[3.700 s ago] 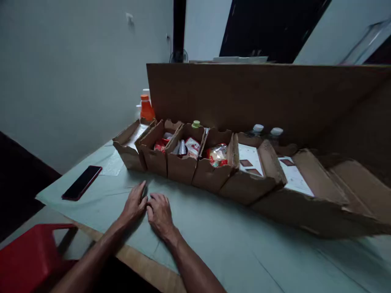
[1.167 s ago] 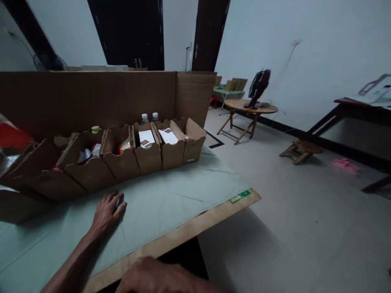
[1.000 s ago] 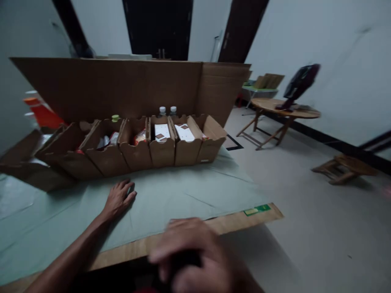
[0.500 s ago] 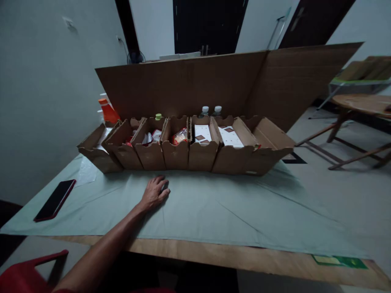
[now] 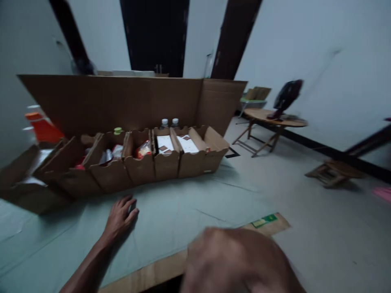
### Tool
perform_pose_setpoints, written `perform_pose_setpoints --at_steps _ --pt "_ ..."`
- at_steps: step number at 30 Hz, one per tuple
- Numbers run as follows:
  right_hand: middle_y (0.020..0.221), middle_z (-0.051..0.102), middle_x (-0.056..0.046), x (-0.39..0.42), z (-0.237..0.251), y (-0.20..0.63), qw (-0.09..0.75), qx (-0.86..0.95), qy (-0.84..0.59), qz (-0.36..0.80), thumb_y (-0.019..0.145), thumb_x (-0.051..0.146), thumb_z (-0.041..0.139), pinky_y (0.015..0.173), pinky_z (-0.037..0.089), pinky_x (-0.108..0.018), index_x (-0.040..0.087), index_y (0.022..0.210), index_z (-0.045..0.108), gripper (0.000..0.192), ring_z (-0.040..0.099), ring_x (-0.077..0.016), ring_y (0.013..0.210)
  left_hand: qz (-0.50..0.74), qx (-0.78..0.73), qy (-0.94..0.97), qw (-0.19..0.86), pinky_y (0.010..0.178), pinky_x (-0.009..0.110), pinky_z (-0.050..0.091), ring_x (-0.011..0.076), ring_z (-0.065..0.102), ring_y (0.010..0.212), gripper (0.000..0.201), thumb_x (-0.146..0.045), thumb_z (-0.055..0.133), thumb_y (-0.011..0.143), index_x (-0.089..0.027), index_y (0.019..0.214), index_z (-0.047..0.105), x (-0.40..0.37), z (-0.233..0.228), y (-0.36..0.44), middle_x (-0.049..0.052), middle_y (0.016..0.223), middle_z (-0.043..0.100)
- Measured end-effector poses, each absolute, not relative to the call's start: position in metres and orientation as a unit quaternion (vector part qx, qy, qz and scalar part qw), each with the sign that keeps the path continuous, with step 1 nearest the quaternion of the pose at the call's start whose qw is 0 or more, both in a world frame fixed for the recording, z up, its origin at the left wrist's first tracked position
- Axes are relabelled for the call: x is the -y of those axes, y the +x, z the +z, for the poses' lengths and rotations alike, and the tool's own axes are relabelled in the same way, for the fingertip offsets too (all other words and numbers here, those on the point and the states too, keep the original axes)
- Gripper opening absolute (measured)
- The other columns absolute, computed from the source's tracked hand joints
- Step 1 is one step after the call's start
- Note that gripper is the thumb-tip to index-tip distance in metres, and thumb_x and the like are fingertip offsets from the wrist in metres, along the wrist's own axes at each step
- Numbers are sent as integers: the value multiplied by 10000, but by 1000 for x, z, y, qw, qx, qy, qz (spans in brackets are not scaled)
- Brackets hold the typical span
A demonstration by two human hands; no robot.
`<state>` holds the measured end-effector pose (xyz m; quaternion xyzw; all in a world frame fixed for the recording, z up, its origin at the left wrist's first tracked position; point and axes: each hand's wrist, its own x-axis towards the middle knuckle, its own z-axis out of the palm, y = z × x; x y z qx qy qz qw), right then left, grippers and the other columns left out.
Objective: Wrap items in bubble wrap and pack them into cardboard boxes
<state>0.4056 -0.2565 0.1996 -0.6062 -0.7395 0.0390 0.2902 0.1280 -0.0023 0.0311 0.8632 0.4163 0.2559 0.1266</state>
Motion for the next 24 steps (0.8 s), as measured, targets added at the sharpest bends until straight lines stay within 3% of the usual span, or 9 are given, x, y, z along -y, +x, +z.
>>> perform_pose_setpoints --at_steps 3,6,8,11,15,21,24 --pt "1014 769 1 218 238 450 229 786 -558 137 935 659 541 712 534 -242 315 1102 750 436 717 -97 837 251 -408 870 118 1039 548 473 353 584 1219 420 -417 478 948 -184 1217 702 -3 21 126 163 1330 644" --pt "1151 747 -40 170 263 504 285 688 -667 7 994 445 531 861 546 -338 242 1228 699 352 693 -176 1027 244 -407 874 108 1021 542 494 350 600 1201 451 -455 455 946 -190 1204 713 -4 17 124 161 1319 654" --pt "1285 694 -110 140 267 536 233 615 -747 -100 927 305 621 986 485 -445 182 1296 659 391 621 -266 1187 239 -410 874 100 1017 538 502 348 606 1198 484 -480 435 942 -185 1203 716 -3 17 124 162 1318 654" --pt "1365 636 -183 110 259 571 120 574 -800 -126 837 184 666 1049 395 -490 136 1300 669 465 532 -343 1295 226 -419 874 98 1023 550 500 358 609 1208 541 -521 414 931 -169 1203 723 -2 17 124 170 1321 655" --pt "1097 762 -134 96 241 592 90 610 -784 -74 813 105 612 992 401 -408 185 1015 805 291 637 -298 1147 214 -432 868 121 1044 560 495 363 611 1231 569 -576 421 909 -198 1202 729 -5 14 120 147 1331 663" --pt "1045 795 -20 105 246 609 112 656 -746 -1 766 13 514 874 455 -264 228 1054 800 459 700 -185 1011 202 -443 862 141 1025 557 521 369 633 1220 583 -627 460 860 -224 1174 741 -12 12 114 138 1310 682" --pt "1061 790 -9 105 261 614 152 665 -731 20 784 12 463 831 473 -221 202 1105 779 488 704 -150 985 205 -442 862 143 1016 546 529 363 643 1206 562 -631 480 847 -245 1151 751 -13 14 113 125 1294 693"
